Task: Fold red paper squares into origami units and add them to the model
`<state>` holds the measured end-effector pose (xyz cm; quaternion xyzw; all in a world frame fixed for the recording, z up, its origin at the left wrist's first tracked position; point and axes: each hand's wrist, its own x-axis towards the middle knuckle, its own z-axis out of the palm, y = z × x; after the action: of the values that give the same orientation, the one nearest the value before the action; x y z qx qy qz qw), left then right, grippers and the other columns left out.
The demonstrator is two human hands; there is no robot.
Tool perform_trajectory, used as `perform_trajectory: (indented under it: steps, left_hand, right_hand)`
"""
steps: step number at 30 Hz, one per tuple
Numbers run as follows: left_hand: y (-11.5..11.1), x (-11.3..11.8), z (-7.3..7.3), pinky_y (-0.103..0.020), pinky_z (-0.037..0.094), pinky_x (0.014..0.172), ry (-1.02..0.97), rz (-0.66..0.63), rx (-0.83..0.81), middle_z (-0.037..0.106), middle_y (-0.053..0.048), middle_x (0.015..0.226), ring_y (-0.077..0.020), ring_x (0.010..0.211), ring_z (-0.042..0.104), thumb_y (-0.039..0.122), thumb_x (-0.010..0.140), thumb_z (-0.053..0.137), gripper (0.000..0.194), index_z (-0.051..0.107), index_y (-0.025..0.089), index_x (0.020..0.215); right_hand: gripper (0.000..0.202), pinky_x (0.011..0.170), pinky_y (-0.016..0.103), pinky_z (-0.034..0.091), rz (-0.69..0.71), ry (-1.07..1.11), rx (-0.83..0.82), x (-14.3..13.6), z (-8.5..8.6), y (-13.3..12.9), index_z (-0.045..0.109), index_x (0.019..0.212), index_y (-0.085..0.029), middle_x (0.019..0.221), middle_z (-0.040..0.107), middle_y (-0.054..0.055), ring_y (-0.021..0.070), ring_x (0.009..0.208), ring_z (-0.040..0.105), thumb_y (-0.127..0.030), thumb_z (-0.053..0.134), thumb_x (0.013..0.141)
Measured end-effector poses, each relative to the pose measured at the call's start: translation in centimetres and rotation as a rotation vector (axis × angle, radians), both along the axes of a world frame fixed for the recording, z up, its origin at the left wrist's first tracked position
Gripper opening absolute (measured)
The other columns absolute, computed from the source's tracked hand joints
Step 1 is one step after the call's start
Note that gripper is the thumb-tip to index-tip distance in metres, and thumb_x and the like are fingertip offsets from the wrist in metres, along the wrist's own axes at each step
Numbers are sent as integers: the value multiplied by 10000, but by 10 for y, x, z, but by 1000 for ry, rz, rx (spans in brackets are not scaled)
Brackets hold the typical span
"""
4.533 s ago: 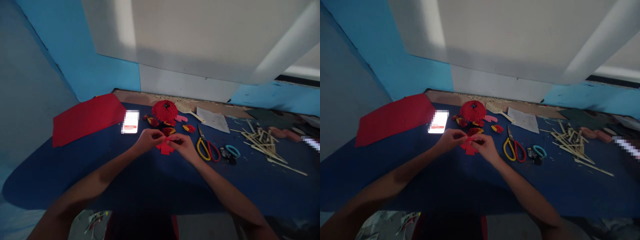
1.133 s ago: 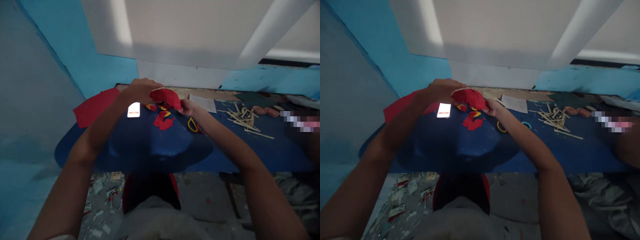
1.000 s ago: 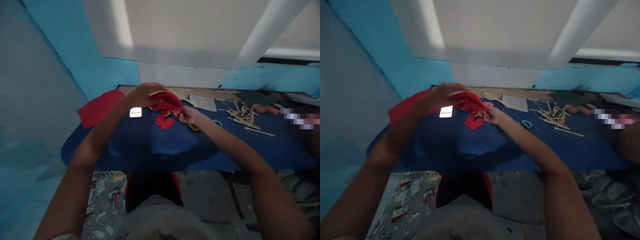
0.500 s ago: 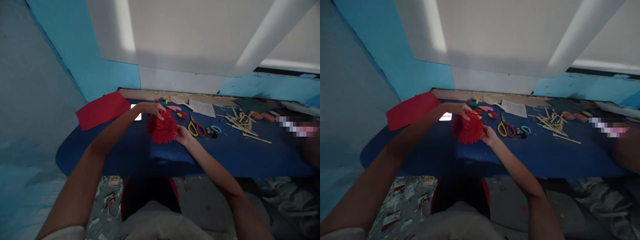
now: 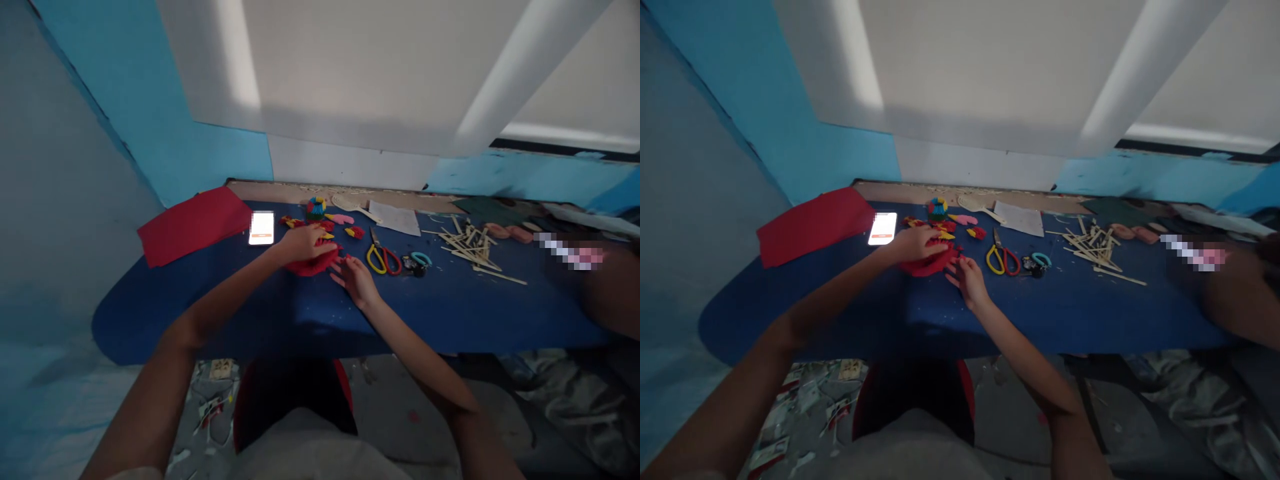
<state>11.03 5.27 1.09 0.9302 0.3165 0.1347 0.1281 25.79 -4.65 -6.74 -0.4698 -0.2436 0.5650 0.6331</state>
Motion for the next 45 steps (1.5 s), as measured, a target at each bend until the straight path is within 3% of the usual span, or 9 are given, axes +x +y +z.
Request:
perform_trajectory:
  steps: [3, 7, 10, 15, 21, 26, 33, 40, 45]
  left_hand:
    - [-30, -11, -10, -291, 436, 681, 61, 4, 19, 664, -73, 952, -238, 849, 617, 624, 681, 566, 552, 606, 201, 1034]
    - [-45, -16, -18, -345, 414, 681, 74, 165, 88, 668, -107, 935, -284, 844, 620, 460, 803, 481, 398, 580, 192, 1079]
    - [-35, -22, -15, -305, 400, 625, 90, 165, 54, 669, -64, 858, -246, 773, 621, 416, 806, 470, 320, 602, 237, 1036]
    - [-13, -34, -3, -244, 349, 549, 101, 56, 19, 658, -25, 797, -172, 667, 588, 363, 784, 470, 280, 594, 222, 993]
    - [2, -38, -9, -238, 374, 619, 35, 3, -44, 681, -25, 899, -174, 777, 604, 468, 766, 517, 385, 598, 243, 1068]
    - [14, -44, -17, -236, 390, 652, -78, -22, -188, 687, -29, 893, -162, 774, 597, 517, 753, 539, 405, 651, 221, 1005]
    - [15, -52, -10, -199, 325, 544, -156, -85, -301, 620, 12, 662, -96, 585, 491, 479, 761, 537, 337, 690, 197, 866]
    - [21, -51, -13, -204, 274, 499, -267, -48, -236, 526, 28, 532, -72, 513, 409, 421, 746, 549, 293, 672, 160, 693]
    - [27, -52, -13, -200, 299, 523, -301, -99, -310, 591, 21, 596, -77, 559, 463, 459, 691, 619, 302, 697, 171, 739]
  right_hand:
    - [233, 755, 292, 497, 34, -90, 39, -7, 3, -5, 486, 755, -232, 896, 615, -24, 137, 877, 604, -387, 650, 697]
    - [213, 720, 251, 457, 87, -269, 105, -11, 17, -8, 584, 752, -215, 789, 608, -27, 121, 768, 569, -379, 689, 667]
    - [168, 712, 243, 427, 103, -395, 165, -5, 31, -6, 634, 719, -197, 704, 600, -29, 116, 704, 537, -311, 725, 636]
    - [272, 642, 264, 425, 153, -589, 320, 11, 48, 2, 600, 933, -264, 639, 602, -48, 122, 613, 552, -291, 702, 682]
    - [136, 597, 264, 411, 159, -802, 363, 22, 55, 24, 689, 820, -231, 695, 638, -8, 122, 607, 544, -318, 655, 721]
    - [157, 578, 241, 411, 276, -732, 308, 22, 54, 52, 723, 821, -244, 725, 670, -12, 100, 590, 537, -293, 708, 673]
    - [152, 701, 256, 462, 552, -755, 352, 20, 62, 86, 732, 836, -257, 823, 689, 2, 127, 759, 599, -294, 703, 691]
    - [166, 570, 223, 462, 558, -594, 230, 16, 56, 95, 733, 795, -253, 672, 669, -6, 101, 600, 581, -308, 742, 639]
    - [177, 504, 197, 429, 623, -475, 141, 15, 50, 96, 732, 738, -241, 651, 646, -13, 80, 549, 542, -293, 778, 575]
